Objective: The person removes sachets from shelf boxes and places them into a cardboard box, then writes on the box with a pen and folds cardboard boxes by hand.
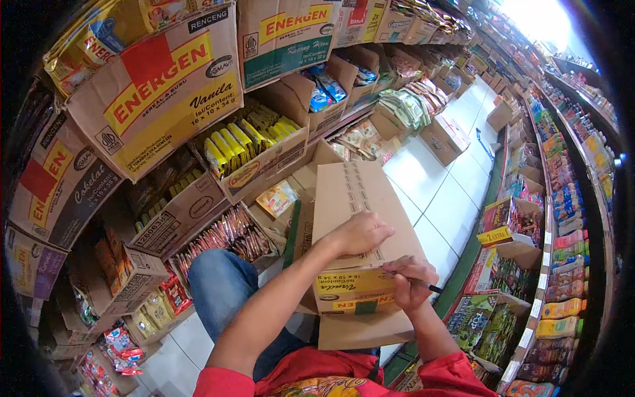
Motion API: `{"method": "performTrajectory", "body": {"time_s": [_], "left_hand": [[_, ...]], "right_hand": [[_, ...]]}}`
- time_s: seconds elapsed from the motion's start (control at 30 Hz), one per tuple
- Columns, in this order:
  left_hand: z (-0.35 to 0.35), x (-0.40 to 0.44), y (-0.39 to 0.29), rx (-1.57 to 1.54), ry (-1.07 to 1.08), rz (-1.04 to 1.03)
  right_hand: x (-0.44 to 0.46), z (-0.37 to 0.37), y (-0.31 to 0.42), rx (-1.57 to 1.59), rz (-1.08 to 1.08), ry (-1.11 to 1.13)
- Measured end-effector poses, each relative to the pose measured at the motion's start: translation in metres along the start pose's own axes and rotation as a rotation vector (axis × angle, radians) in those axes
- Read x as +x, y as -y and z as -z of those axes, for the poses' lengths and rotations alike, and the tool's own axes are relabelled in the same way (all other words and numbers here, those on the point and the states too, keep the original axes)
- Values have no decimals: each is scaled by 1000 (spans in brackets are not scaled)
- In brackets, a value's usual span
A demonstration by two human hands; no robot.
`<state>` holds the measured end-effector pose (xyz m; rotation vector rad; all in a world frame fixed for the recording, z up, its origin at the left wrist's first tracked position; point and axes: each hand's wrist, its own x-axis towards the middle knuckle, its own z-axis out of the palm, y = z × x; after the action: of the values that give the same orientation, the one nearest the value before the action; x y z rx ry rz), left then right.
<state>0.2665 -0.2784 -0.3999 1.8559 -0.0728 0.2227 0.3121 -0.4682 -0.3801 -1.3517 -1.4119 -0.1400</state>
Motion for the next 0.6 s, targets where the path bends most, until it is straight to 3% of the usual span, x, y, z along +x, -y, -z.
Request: {"method": "performTrajectory", "body": {"time_s": [0.2, 0.27, 0.37, 0.43, 0.6], "left_hand": [[-2, 2, 2, 30, -35, -30], [-1, 2, -3, 58, -47, -55], [4, 1, -3, 102, -54, -71], [7, -2, 3, 18, 5, 26], [6, -3, 3, -7, -21, 3]], "right_hand": [[13, -7, 4, -124, 176, 154], [13, -22, 3, -15, 306, 341], [3, -39, 8, 48, 244, 432], [1, -40, 6, 73, 230, 415], [-1, -17, 5, 22, 207, 262]]}}
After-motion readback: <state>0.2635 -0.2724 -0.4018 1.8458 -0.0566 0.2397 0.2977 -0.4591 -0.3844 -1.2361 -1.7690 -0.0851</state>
